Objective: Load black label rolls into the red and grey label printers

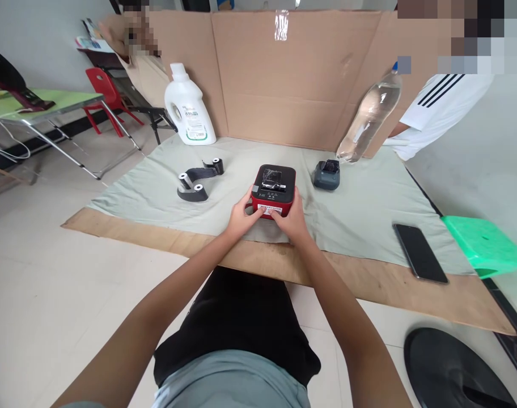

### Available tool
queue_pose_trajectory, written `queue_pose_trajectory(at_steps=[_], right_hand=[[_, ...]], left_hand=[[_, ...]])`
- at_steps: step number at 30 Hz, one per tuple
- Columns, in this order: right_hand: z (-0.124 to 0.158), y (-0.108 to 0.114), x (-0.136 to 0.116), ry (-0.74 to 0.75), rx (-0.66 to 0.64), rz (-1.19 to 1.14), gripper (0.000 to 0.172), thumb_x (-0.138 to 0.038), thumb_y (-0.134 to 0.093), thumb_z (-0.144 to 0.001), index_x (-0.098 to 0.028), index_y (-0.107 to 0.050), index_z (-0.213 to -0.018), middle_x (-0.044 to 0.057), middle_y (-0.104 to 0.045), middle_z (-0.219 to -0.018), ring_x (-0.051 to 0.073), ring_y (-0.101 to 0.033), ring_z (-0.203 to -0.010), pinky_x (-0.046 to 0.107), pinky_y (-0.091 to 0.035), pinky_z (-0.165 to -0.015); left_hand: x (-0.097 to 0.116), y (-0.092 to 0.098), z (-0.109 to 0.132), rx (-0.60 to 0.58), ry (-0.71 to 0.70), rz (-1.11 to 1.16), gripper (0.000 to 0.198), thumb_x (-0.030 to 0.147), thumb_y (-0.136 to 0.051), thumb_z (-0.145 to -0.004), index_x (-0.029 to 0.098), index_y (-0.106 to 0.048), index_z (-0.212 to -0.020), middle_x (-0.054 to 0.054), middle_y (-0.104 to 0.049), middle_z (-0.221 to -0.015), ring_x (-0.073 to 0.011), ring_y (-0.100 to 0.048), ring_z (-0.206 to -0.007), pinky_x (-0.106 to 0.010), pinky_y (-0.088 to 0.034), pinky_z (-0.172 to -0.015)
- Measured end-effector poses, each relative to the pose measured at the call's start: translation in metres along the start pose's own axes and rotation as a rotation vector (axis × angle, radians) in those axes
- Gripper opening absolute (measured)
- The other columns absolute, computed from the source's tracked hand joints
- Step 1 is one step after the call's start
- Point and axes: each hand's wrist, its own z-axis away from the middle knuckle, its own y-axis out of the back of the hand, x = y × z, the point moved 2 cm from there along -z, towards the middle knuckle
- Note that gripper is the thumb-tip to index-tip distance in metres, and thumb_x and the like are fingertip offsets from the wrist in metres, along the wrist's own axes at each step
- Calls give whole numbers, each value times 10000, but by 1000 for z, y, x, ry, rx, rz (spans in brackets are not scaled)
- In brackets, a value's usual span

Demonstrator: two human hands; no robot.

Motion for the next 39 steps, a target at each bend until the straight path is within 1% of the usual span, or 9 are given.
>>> queue_pose_trajectory(at_steps=[4, 7, 13, 18, 24, 29, 32, 35, 39], right_hand=[[2, 0, -3, 4, 15, 6, 1022, -400, -810, -754, -228, -305, -1625, 171, -454, -1626, 314, -468, -1502, 538, -373, -1276], [3, 0, 0, -14, 16, 13, 1060, -431, -815, -757, -240, -273, -1648, 163, -400, -1669, 313, -423, -1540, 539, -345, -1294], [2, 0, 12, -109, 30, -21, 1184, -491, -836, -722, -213, -193, -1675, 201, -332, -1704, 344, -409, -1545, 576, -347, -1280], [2, 0, 12, -101, 31, -18, 1193, -507, -827, -713, -185, -197, -1674, 216, -349, -1690, 344, -406, -1546, 565, -332, -1289], [2, 0, 10, -88, 35, 12, 1166, -499, -818, -720, -182, -213, -1665, 212, -334, -1697, 345, -355, -1580, 568, -273, -1318], [1, -1, 12, -75, 33, 27, 1160, -512, -806, -727, -188, -207, -1665, 205, -309, -1705, 341, -333, -1588, 569, -264, -1322], [0, -2, 15, -80, 31, 37, 1190, -522, -804, -712, -150, -197, -1666, 227, -318, -1689, 354, -323, -1589, 560, -264, -1324], [-1, -2, 16, -85, 26, 33, 1204, -527, -804, -700, -128, -199, -1661, 239, -327, -1678, 362, -309, -1594, 565, -262, -1324], [-1, -2, 16, -92, 32, 15, 1224, -547, -831, -677, -156, -215, -1659, 225, -337, -1679, 366, -286, -1603, 586, -239, -1327]], left_hand=[[-1, -1, -1, 44, -15, -28, 843, 393, -783, -849, 266, -430, -1604, -117, -564, -1565, -312, -574, -1403, -445, -525, -1135], [5, 1, -2, 72, -93, -104, 909, 457, -795, -835, 256, -381, -1619, -149, -483, -1613, -326, -539, -1404, -472, -498, -1135], [18, 8, 1, 95, -186, -185, 759, 583, -653, -946, 281, -421, -1603, -123, -655, -1413, -297, -577, -1215, -465, -480, -1072], [15, 10, -1, 73, -205, -152, 706, 630, -517, -1006, 279, -419, -1611, -121, -657, -1388, -249, -593, -1025, -425, -499, -995], [12, 6, -5, 46, -201, -156, 691, 657, -433, -1029, 296, -407, -1618, -119, -633, -1406, -252, -605, -1082, -404, -471, -1028], [18, 7, -8, 105, -177, -275, 602, 623, -394, -1054, 296, -525, -1542, -104, -686, -1303, -287, -593, -1196, -438, -376, -1135], [22, 6, -12, 125, -177, -283, 579, 606, -375, -1063, 281, -569, -1500, -102, -703, -1252, -289, -608, -1221, -435, -366, -1148], [24, 1, -17, 142, -169, -252, 555, 575, -340, -1080, 250, -601, -1447, -107, -703, -1244, -275, -653, -1193, -430, -380, -1144], [23, -7, -29, 231, -137, -147, 511, 550, -328, -1088, 233, -645, -1334, -93, -697, -1291, -249, -691, -1090, -411, -428, -1111]])
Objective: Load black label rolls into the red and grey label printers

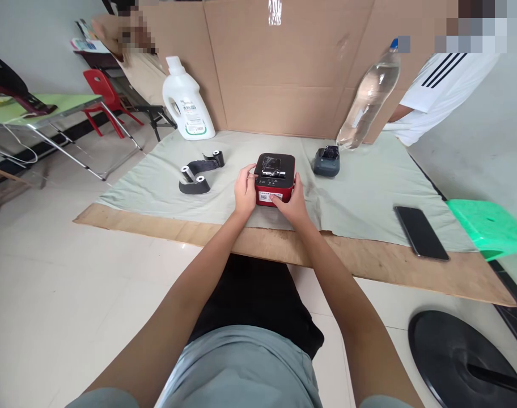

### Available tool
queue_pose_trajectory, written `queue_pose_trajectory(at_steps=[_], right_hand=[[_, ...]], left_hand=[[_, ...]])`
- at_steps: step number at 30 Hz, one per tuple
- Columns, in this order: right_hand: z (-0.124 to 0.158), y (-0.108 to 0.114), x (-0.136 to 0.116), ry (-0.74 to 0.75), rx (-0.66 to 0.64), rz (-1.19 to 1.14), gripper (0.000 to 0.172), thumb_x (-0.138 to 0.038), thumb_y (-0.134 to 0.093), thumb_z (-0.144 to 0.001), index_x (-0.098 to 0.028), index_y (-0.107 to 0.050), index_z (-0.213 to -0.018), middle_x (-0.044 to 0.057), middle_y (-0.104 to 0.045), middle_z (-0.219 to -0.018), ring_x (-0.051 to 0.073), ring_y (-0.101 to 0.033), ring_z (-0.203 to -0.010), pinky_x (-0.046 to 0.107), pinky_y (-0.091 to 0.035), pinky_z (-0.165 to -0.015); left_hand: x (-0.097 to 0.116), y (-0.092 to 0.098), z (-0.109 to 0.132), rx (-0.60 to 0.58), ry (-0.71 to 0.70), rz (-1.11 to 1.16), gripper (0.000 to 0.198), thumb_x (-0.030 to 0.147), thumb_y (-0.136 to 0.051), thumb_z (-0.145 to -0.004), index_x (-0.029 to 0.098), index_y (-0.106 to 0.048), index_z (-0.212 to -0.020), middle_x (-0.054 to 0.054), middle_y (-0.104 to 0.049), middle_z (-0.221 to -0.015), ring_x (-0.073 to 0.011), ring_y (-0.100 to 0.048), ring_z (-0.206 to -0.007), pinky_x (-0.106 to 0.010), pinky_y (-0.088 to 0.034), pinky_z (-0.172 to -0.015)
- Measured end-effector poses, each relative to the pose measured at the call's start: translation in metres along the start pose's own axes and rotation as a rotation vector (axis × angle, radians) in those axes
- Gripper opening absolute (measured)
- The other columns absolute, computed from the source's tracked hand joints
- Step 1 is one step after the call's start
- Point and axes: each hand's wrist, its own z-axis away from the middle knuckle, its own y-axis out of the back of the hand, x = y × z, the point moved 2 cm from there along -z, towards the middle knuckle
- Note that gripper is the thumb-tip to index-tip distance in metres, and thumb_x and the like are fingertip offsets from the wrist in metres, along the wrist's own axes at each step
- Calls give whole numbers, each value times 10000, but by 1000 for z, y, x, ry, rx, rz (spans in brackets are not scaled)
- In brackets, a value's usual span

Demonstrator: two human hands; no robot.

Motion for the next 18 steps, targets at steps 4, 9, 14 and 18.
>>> queue_pose_trajectory(at_steps=[4, 9, 14, 18], right_hand=[[0, 0, 2, -11, -6, -10, 1262, -590, -850, -665, -170, -205, -1665, 223, -337, -1679, 379, -279, -1604, 602, -240, -1323], [-1, 1, 8, 20, 5, 20, 1240, -628, -844, -678, -206, -228, -1667, 202, -368, -1660, 378, -329, -1581, 600, -255, -1320], [-2, 0, 13, 30, 9, 27, 1233, -608, -843, -682, -184, -232, -1666, 213, -393, -1643, 376, -353, -1567, 590, -258, -1320], [-2, 0, 11, 28, 12, 24, 1211, -603, -835, -690, -204, -238, -1666, 201, -393, -1650, 375, -331, -1580, 598, -262, -1316]], left_hand=[[-4, -4, -9, 29, 40, 14, 436, 484, -346, -1089, 241, -678, -1235, -56, -733, -1185, -229, -707, -1002, -378, -456, -1078], [-7, -3, -13, -3, 38, 4, 368, 376, -380, -1070, 238, -695, -1200, -49, -745, -1164, -234, -723, -1019, -375, -452, -1097], [-7, -3, -12, -15, 18, -5, 352, 267, -387, -1027, 216, -693, -1194, -65, -741, -1211, -244, -720, -1045, -391, -442, -1118], [-10, -4, -13, -8, 10, -10, 366, 188, -385, -985, 207, -692, -1183, -56, -752, -1177, -233, -725, -1010, -382, -462, -1091]])
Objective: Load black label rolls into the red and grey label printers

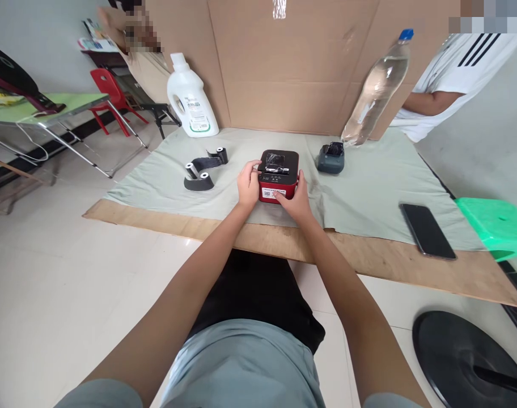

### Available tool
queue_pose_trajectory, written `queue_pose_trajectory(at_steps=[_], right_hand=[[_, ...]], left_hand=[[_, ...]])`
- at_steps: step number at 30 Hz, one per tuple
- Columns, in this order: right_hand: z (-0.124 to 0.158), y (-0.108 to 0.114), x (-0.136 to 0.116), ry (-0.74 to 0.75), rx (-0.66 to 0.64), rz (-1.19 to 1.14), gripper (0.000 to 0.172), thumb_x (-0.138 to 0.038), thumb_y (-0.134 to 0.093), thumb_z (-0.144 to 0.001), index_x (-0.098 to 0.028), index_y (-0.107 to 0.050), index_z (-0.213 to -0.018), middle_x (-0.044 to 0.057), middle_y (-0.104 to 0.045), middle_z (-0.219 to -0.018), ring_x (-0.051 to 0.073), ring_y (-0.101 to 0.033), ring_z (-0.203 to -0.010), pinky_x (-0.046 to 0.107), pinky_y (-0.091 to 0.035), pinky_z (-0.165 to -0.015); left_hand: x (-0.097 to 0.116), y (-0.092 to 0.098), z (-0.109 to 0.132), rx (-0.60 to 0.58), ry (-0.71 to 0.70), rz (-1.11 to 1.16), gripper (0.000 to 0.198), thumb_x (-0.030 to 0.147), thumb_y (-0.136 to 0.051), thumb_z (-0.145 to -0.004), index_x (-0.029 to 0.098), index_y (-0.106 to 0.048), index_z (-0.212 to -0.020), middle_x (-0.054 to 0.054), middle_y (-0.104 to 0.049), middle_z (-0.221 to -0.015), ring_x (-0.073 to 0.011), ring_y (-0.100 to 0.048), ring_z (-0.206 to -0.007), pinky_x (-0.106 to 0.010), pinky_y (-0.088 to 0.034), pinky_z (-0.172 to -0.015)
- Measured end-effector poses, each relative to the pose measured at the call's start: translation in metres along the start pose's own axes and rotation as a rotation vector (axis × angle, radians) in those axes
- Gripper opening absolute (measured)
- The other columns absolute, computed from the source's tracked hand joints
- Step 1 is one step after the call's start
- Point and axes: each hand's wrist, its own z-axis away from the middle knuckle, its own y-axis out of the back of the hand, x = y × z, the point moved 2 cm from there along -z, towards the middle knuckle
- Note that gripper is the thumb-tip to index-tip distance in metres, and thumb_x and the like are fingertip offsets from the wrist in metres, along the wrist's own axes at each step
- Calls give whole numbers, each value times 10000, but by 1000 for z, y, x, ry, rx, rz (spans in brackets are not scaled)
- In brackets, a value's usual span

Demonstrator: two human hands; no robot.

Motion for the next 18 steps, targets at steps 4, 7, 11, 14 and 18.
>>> queue_pose_trajectory(at_steps=[4, 7, 11, 14, 18], right_hand=[[0, 1, -5, -27, -1, -13, 1268, -606, -858, -649, -165, -238, -1663, 223, -351, -1674, 389, -314, -1588, 599, -242, -1323], [0, 1, -7, -52, -5, -27, 1307, -624, -863, -638, -141, -221, -1668, 238, -363, -1664, 397, -327, -1581, 604, -228, -1325], [1, 3, -8, -58, -21, -9, 1321, -659, -851, -648, -160, -200, -1685, 231, -378, -1654, 392, -381, -1551, 598, -279, -1308], [1, 4, -8, -63, -46, 16, 1329, -673, -824, -677, -133, -162, -1695, 245, -367, -1656, 387, -400, -1540, 576, -321, -1292], [0, 6, -9, -59, -52, 31, 1343, -681, -801, -684, -74, -152, -1691, 267, -333, -1668, 384, -368, -1561, 539, -308, -1303]], left_hand=[[-3, -1, 0, 16, 9, 16, 370, 184, -383, -969, 215, -691, -1172, -47, -754, -1151, -227, -717, -1018, -356, -476, -1066], [-4, -1, 2, 16, -4, 28, 355, 214, -390, -968, 212, -687, -1163, -59, -747, -1143, -237, -707, -1026, -372, -472, -1072], [-8, -1, 6, 43, -15, 80, 305, 311, -414, -1005, 225, -674, -1140, -51, -738, -998, -230, -707, -979, -379, -510, -1023], [-11, -1, 9, 80, -43, 153, 293, 409, -429, -1037, 235, -655, -1106, -51, -729, -990, -216, -707, -963, -355, -545, -945], [-9, -1, 10, 82, -97, 186, 285, 436, -478, -1041, 233, -637, -1162, -67, -731, -1081, -217, -687, -1060, -361, -525, -1001]])
